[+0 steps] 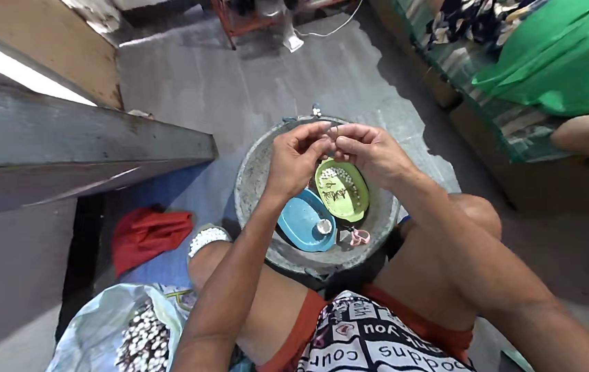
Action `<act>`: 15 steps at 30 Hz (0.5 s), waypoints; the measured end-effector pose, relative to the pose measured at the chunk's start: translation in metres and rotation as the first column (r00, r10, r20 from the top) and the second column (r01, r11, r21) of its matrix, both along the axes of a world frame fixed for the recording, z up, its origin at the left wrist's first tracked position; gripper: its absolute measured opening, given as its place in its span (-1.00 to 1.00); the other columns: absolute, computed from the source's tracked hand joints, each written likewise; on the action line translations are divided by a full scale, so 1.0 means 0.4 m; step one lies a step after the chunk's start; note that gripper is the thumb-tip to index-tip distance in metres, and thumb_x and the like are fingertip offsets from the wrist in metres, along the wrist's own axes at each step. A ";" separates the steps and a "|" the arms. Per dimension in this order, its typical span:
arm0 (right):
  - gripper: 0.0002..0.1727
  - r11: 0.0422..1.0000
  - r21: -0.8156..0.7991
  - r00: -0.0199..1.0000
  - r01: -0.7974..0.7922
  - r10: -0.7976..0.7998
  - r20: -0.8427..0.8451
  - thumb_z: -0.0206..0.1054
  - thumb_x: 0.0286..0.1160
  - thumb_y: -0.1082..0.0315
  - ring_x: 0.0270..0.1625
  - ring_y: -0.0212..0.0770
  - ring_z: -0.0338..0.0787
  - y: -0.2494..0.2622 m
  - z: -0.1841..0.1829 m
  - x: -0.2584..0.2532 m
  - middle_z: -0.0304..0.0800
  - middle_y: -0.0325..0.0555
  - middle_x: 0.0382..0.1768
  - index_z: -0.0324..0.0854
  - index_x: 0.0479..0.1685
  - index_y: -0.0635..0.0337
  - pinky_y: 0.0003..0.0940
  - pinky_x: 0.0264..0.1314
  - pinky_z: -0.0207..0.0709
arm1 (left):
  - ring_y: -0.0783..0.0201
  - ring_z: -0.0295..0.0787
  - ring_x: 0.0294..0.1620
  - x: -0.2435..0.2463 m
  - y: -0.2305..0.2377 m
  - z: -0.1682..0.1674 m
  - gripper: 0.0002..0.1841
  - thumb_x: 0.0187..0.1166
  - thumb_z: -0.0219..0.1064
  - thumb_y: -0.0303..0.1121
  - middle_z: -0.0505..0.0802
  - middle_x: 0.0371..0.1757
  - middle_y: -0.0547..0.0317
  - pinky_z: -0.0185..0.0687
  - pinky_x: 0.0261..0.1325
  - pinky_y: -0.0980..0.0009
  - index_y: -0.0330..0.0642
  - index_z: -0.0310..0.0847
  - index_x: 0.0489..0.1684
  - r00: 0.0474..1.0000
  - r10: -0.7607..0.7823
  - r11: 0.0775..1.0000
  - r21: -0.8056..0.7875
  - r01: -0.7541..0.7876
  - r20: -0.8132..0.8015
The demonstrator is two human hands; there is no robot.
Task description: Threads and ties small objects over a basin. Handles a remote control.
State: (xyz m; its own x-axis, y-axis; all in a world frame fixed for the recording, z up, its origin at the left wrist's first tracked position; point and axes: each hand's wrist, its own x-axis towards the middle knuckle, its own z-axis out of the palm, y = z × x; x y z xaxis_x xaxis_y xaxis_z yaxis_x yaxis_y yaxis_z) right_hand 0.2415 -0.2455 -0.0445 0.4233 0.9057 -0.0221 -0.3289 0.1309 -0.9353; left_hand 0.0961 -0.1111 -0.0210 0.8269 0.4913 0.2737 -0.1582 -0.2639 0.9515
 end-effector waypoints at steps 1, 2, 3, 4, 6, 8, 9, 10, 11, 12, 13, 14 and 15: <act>-0.78 1.000 0.005 0.999 0.029 -0.029 -0.026 0.30 0.66 0.48 -0.16 -0.24 0.83 0.011 -0.001 -0.004 0.84 0.01 -0.09 0.68 0.17 0.33 -0.27 0.06 0.77 | 0.19 0.90 -0.19 0.003 0.008 0.006 -0.70 0.62 0.37 -0.55 0.91 -0.09 0.00 0.92 -0.06 0.26 -0.42 0.69 0.28 1.000 0.004 1.000 -0.011 -0.004 -0.007; -0.81 0.999 0.010 0.997 0.052 -0.052 -0.058 0.30 0.66 0.48 -0.18 -0.24 0.84 0.021 -0.002 -0.007 0.84 0.00 -0.12 0.67 0.12 0.33 -0.27 0.05 0.78 | 0.19 0.90 -0.19 0.009 0.016 0.010 -0.70 0.62 0.37 -0.55 0.91 -0.09 -0.01 0.91 -0.06 0.26 -0.42 0.69 0.27 1.000 0.012 1.000 -0.022 -0.013 -0.007; -0.83 0.998 0.014 0.994 0.068 -0.067 -0.090 0.31 0.66 0.47 -0.18 -0.24 0.84 0.032 -0.002 -0.008 0.84 0.00 -0.14 0.68 0.10 0.33 -0.27 0.05 0.79 | 0.20 0.89 -0.20 0.017 0.024 0.012 -0.71 0.61 0.38 -0.55 0.90 -0.11 -0.01 0.90 -0.07 0.27 -0.43 0.70 0.25 1.000 0.025 0.999 -0.032 -0.024 0.004; -0.83 0.996 0.018 0.989 0.082 -0.079 -0.125 0.32 0.64 0.48 -0.18 -0.23 0.84 0.042 0.002 -0.008 0.84 0.00 -0.14 0.69 0.08 0.33 -0.27 0.05 0.79 | 0.20 0.88 -0.22 0.028 0.032 0.012 -0.73 0.60 0.39 -0.56 0.90 -0.13 -0.01 0.89 -0.09 0.27 -0.43 0.71 0.21 0.999 0.040 0.998 -0.039 -0.039 0.023; -0.81 0.994 0.040 0.978 0.098 -0.089 -0.189 0.36 0.60 0.52 -0.15 -0.22 0.85 0.053 0.012 -0.009 0.85 0.02 -0.10 0.71 0.09 0.34 -0.27 0.08 0.79 | 0.19 0.88 -0.25 0.043 0.039 0.010 -0.74 0.57 0.42 -0.57 0.90 -0.16 -0.01 0.89 -0.14 0.27 -0.42 0.71 0.18 0.994 0.082 0.995 -0.060 -0.078 0.067; -0.74 0.990 0.078 0.964 0.121 -0.099 -0.247 0.36 0.57 0.56 -0.07 -0.18 0.87 0.060 0.019 -0.004 0.85 0.08 0.02 0.69 0.19 0.37 -0.24 0.15 0.79 | 0.16 0.87 -0.27 0.050 0.040 0.015 -0.68 0.58 0.43 -0.54 0.88 -0.16 -0.02 0.90 -0.17 0.23 -0.42 0.65 0.26 0.987 0.133 0.987 -0.102 -0.124 0.090; -0.71 0.986 0.090 0.957 0.143 -0.114 -0.267 0.33 0.60 0.55 -0.03 -0.19 0.87 0.066 0.025 0.005 0.85 0.07 0.09 0.66 0.26 0.34 -0.26 0.16 0.77 | 0.16 0.86 -0.29 0.052 0.044 0.022 -0.64 0.60 0.43 -0.50 0.87 -0.15 -0.01 0.90 -0.19 0.23 -0.39 0.61 0.33 0.983 0.159 0.983 -0.102 -0.150 0.086; -0.70 0.980 0.091 0.946 0.178 -0.144 -0.290 0.30 0.64 0.52 -0.02 -0.20 0.86 0.070 0.032 0.021 0.84 0.04 0.10 0.64 0.30 0.31 -0.28 0.17 0.76 | 0.17 0.87 -0.30 0.053 0.049 0.027 -0.61 0.61 0.43 -0.46 0.87 -0.13 0.01 0.91 -0.21 0.23 -0.36 0.60 0.38 0.980 0.179 0.981 -0.087 -0.172 0.081; -0.70 0.973 0.086 0.936 0.213 -0.178 -0.304 0.26 0.68 0.49 -0.04 -0.23 0.86 0.076 0.039 0.041 0.84 0.00 0.09 0.62 0.31 0.27 -0.30 0.16 0.77 | 0.17 0.87 -0.30 0.052 0.056 0.030 -0.61 0.62 0.42 -0.44 0.88 -0.13 0.02 0.90 -0.23 0.24 -0.34 0.60 0.38 0.978 0.195 0.980 -0.066 -0.190 0.076; -0.72 0.969 0.079 0.928 0.235 -0.200 -0.313 0.24 0.70 0.47 -0.06 -0.25 0.86 0.083 0.045 0.066 0.83 -0.04 0.08 0.61 0.31 0.24 -0.33 0.15 0.76 | 0.18 0.87 -0.30 0.050 0.064 0.030 -0.62 0.62 0.42 -0.44 0.89 -0.13 0.02 0.90 -0.24 0.25 -0.33 0.61 0.37 0.976 0.207 0.978 -0.047 -0.204 0.072; -0.73 0.969 0.077 0.926 0.236 -0.200 -0.319 0.22 0.73 0.46 -0.06 -0.27 0.85 0.093 0.052 0.094 0.83 -0.06 0.07 0.59 0.31 0.23 -0.35 0.15 0.76 | 0.18 0.88 -0.29 0.045 0.071 0.028 -0.63 0.62 0.42 -0.45 0.89 -0.14 0.02 0.90 -0.23 0.25 -0.33 0.62 0.36 0.974 0.218 0.976 -0.036 -0.216 0.067; -0.73 0.971 0.084 0.926 0.226 -0.187 -0.328 0.21 0.73 0.45 -0.07 -0.29 0.85 0.104 0.057 0.125 0.83 -0.08 0.07 0.57 0.32 0.22 -0.38 0.14 0.76 | 0.19 0.88 -0.29 0.038 0.075 0.027 -0.65 0.61 0.42 -0.46 0.89 -0.14 0.03 0.90 -0.23 0.25 -0.33 0.64 0.34 0.972 0.228 0.974 -0.027 -0.226 0.063; -0.73 0.971 0.095 0.924 0.220 -0.176 -0.339 0.20 0.74 0.46 -0.08 -0.30 0.85 0.113 0.062 0.154 0.83 -0.09 0.06 0.57 0.32 0.22 -0.40 0.13 0.75 | 0.19 0.88 -0.30 0.031 0.074 0.028 -0.67 0.61 0.41 -0.47 0.89 -0.15 0.05 0.90 -0.24 0.26 -0.31 0.65 0.32 0.970 0.236 0.972 -0.016 -0.235 0.056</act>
